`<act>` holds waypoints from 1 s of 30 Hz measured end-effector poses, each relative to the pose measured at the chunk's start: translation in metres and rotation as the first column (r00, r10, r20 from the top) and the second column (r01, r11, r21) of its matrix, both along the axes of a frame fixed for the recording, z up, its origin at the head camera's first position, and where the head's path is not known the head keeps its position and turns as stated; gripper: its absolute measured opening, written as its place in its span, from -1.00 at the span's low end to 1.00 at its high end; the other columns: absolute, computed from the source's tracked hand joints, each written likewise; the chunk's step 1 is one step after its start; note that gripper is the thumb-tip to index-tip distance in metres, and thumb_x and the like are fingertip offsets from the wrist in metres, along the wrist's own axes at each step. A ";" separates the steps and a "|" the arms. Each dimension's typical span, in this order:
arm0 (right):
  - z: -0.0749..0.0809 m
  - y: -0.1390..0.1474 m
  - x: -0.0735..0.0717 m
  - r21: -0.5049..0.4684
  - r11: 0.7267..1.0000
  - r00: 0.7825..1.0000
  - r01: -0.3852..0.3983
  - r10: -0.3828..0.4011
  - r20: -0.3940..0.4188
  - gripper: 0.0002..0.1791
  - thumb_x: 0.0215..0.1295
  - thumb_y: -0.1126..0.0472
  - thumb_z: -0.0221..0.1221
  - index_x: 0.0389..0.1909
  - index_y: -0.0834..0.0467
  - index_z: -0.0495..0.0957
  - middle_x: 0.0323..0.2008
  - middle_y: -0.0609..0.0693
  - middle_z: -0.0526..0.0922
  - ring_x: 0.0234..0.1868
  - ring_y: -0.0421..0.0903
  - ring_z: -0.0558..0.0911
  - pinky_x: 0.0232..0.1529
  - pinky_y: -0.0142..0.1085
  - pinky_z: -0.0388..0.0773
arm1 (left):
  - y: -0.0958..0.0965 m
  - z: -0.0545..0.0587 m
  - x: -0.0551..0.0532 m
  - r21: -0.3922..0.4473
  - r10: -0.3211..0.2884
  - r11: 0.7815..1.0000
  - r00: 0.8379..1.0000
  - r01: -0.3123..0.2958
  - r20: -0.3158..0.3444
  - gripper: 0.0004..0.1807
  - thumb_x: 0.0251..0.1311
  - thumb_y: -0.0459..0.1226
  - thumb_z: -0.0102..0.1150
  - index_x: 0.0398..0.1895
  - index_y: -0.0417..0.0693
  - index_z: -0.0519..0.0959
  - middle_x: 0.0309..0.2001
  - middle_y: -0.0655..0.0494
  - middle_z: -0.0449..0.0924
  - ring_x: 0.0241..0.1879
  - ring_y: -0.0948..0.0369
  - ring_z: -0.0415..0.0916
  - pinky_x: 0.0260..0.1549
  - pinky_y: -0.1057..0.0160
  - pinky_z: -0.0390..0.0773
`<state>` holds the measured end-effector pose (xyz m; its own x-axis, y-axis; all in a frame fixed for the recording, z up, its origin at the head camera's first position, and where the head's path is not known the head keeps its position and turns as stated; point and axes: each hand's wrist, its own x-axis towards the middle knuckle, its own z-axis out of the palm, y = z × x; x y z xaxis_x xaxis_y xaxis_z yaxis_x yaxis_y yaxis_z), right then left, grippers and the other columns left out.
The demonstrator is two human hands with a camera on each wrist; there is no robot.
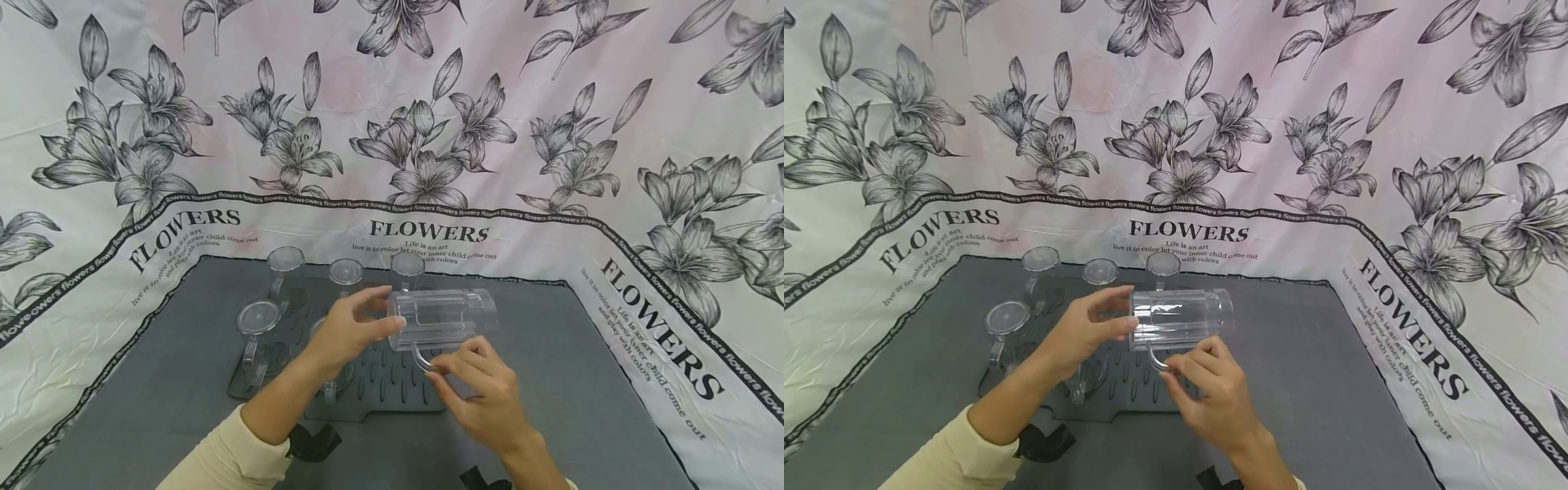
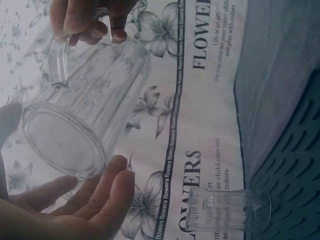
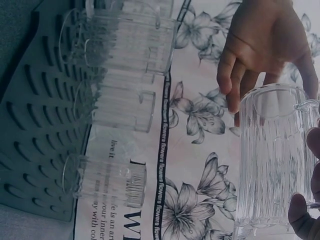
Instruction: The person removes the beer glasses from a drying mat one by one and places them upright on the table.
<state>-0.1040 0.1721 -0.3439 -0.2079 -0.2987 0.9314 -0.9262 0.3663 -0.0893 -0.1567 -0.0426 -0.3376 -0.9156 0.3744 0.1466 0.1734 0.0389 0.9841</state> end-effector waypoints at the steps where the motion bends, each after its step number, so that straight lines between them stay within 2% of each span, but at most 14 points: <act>1: 0.000 0.000 0.000 0.002 1.000 1.000 0.001 -0.001 0.000 -0.71 0.37 0.18 0.19 -0.50 0.26 0.62 -0.54 0.00 0.64 -0.51 -0.08 0.41 -0.43 -0.38 0.34 | 0.000 0.000 0.000 0.003 0.000 1.000 1.000 0.000 0.001 -0.27 0.15 -0.08 0.31 0.40 0.01 0.32 0.17 -0.10 0.38 -0.16 0.00 0.54 -0.14 0.03 0.52; 11: -0.005 0.002 -0.002 0.019 1.000 1.000 0.008 -0.008 0.011 -0.71 0.38 0.17 0.18 -0.50 0.25 0.62 -0.56 -0.05 0.61 -0.50 -0.08 0.40 -0.41 -0.39 0.34 | 0.003 -0.002 -0.001 0.015 0.032 0.999 0.999 -0.032 0.014 -0.35 0.11 -0.12 0.35 0.31 0.03 0.44 0.13 -0.10 0.40 -0.11 0.02 0.53 -0.19 0.05 0.53; 17: -0.014 0.005 -0.005 0.036 0.999 1.000 0.002 -0.003 0.015 -0.74 0.37 0.17 0.20 -0.47 0.25 0.64 -0.54 -0.05 0.62 -0.48 -0.08 0.42 -0.39 -0.37 0.36 | 0.005 -0.005 0.000 0.018 0.085 0.996 0.996 -0.086 0.015 -0.43 0.09 -0.14 0.36 0.22 0.03 0.51 0.11 -0.08 0.43 -0.02 -0.02 0.47 -0.19 0.03 0.49; 21: -0.016 0.007 -0.005 0.036 0.999 1.000 0.013 -0.014 0.019 -0.73 0.35 0.14 0.21 -0.39 0.27 0.67 -0.42 0.04 0.61 -0.40 -0.02 0.47 -0.32 -0.35 0.43 | 0.006 -0.009 0.000 0.051 0.123 0.991 0.992 -0.124 0.031 -0.46 0.08 -0.19 0.37 0.18 -0.03 0.53 0.07 -0.10 0.44 -0.08 -0.01 0.51 -0.16 0.00 0.51; 24: -0.011 0.007 -0.003 -0.046 0.999 1.000 0.020 -0.020 0.003 -0.71 0.30 0.11 0.25 -0.32 0.30 0.68 -0.34 0.18 0.57 -0.33 0.03 0.49 -0.26 -0.35 0.46 | 0.006 -0.013 0.001 0.085 0.152 0.984 0.986 -0.157 0.061 -0.47 0.10 -0.21 0.36 0.17 -0.09 0.53 0.06 -0.13 0.42 -0.14 0.00 0.54 -0.12 0.00 0.53; 27: -0.007 0.011 -0.002 -0.196 0.980 1.000 0.023 -0.024 -0.004 -0.66 0.24 0.12 0.30 -0.28 0.39 0.64 -0.33 0.29 0.53 -0.28 0.04 0.52 -0.19 -0.35 0.45 | 0.004 -0.016 0.001 0.115 0.182 0.975 0.980 -0.192 0.085 -0.47 0.11 -0.22 0.35 0.18 -0.12 0.52 0.08 -0.16 0.39 -0.16 -0.02 0.53 -0.08 -0.01 0.52; 29: -0.010 0.017 -0.002 -0.285 0.958 0.999 0.029 -0.015 0.052 -0.63 0.24 0.18 0.29 -0.27 0.50 0.56 -0.32 0.34 0.51 -0.25 0.00 0.52 -0.16 -0.38 0.46 | 0.003 -0.017 0.000 0.130 0.199 0.969 0.975 -0.210 0.095 -0.47 0.12 -0.21 0.34 0.19 -0.14 0.51 0.09 -0.17 0.37 -0.17 -0.03 0.53 -0.06 -0.04 0.49; 30: -0.013 0.020 -0.002 -0.322 0.946 0.994 0.039 -0.005 0.105 -0.65 0.24 0.25 0.27 -0.26 0.54 0.52 -0.31 0.35 0.50 -0.23 -0.02 0.52 -0.15 -0.38 0.46 | 0.003 -0.018 0.000 0.134 0.208 0.966 0.973 -0.220 0.100 -0.46 0.12 -0.21 0.35 0.19 -0.13 0.51 0.10 -0.16 0.37 -0.18 -0.04 0.53 -0.04 -0.05 0.47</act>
<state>-0.1061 0.1919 -0.3572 -0.3097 0.0207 0.9506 -0.8981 0.3222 -0.2995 -0.1564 -0.0399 -0.3554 -0.9834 0.1493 0.1032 0.0925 -0.0766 0.9928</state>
